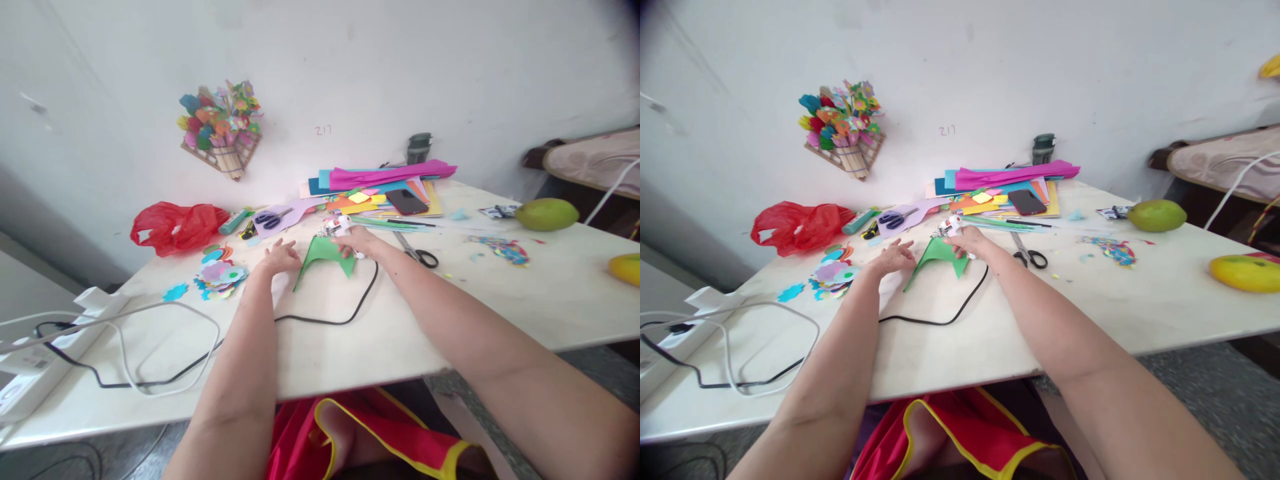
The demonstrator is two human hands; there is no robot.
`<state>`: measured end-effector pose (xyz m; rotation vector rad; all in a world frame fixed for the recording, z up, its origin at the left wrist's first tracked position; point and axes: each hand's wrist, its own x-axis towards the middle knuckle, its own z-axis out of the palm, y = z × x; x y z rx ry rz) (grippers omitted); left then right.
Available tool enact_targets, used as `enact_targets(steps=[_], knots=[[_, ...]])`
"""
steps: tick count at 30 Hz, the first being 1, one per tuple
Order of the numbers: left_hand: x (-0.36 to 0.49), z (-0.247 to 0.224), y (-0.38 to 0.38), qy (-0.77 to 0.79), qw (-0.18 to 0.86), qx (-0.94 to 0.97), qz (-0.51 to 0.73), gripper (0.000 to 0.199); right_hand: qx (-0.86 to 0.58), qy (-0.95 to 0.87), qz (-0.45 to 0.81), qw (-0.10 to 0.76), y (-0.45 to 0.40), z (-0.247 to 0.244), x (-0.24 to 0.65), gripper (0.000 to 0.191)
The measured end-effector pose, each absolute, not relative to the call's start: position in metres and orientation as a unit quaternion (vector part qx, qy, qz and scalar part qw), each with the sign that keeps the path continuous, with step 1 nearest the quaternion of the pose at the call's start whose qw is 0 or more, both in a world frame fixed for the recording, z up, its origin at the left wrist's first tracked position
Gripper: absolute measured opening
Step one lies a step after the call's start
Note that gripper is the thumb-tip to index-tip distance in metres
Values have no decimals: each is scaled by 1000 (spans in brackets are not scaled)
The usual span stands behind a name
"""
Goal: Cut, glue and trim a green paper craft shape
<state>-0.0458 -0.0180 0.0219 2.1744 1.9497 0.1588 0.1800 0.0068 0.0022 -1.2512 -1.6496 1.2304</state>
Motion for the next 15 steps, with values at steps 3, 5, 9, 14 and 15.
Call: enact_targets(steps=[3, 5, 9, 14, 15], knots=[[-42, 17, -14, 671, 79, 732, 90, 12, -462, -649, 484, 362, 4, 5, 178, 25], [-39, 13, -11, 674, 52, 728, 113, 11, -459, -652, 486, 357, -1, 9, 175, 23], [-34, 9, -10, 674, 30, 725, 141, 10, -468, -658, 484, 338, -10, 15, 171, 24], [-37, 9, -11, 676, 56, 721, 142, 11, -485, -662, 484, 302, -11, 16, 174, 25], [-39, 8, -10, 674, 58, 722, 144, 11, -487, -664, 484, 295, -11, 16, 174, 24]])
